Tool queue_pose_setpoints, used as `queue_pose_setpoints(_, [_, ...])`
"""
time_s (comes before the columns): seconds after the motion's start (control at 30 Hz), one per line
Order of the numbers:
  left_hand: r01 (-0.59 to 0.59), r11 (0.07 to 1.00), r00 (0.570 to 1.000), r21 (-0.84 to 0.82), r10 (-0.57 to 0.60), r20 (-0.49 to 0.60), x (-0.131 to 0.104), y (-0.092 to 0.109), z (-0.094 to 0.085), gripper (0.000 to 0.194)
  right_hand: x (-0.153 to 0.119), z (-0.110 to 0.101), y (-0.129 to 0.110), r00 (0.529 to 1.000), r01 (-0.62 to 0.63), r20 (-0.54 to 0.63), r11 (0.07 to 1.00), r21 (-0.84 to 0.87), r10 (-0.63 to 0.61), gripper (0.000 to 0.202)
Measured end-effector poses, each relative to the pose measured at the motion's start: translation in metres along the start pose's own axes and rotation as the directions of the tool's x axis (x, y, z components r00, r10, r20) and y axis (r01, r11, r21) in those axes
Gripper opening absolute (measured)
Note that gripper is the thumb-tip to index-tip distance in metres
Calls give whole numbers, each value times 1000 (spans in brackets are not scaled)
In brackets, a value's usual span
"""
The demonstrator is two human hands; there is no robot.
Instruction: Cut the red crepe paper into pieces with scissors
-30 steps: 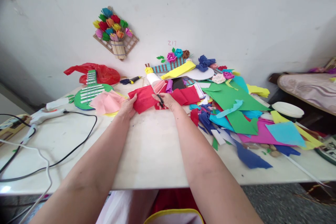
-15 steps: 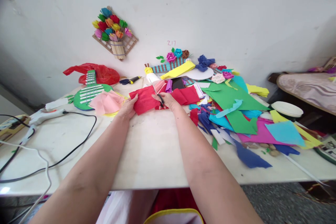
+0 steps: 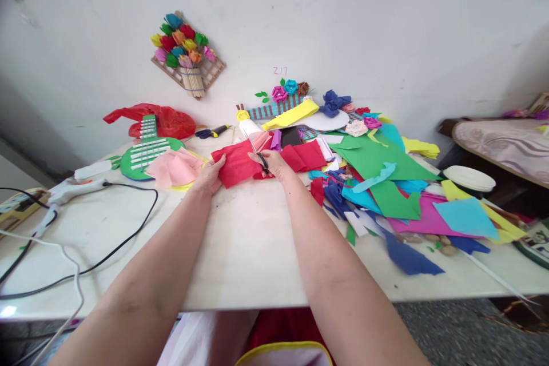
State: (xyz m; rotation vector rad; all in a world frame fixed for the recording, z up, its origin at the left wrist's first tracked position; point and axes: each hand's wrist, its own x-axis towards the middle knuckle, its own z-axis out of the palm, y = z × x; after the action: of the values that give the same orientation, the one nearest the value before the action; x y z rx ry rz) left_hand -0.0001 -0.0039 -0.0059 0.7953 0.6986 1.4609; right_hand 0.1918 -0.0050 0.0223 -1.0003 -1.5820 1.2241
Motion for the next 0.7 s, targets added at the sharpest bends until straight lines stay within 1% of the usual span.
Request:
queue_pose_setpoints(0.37, [-11,1000,999,-19,10,-42,-2,2,3,6,5,3,3,1000,16,-22,997,79,-14,34])
queue_pose_setpoints(0.5, [-15,999,998,-28,14,-63,-1,2,2,6,5,6,2,999,20,-44,997,81,-16,30])
queue_pose_setpoints(0.7, [-34,999,997,-28,32,-64,-1,3,1,4,5,7,0,998,17,-61,996,85,-11,28])
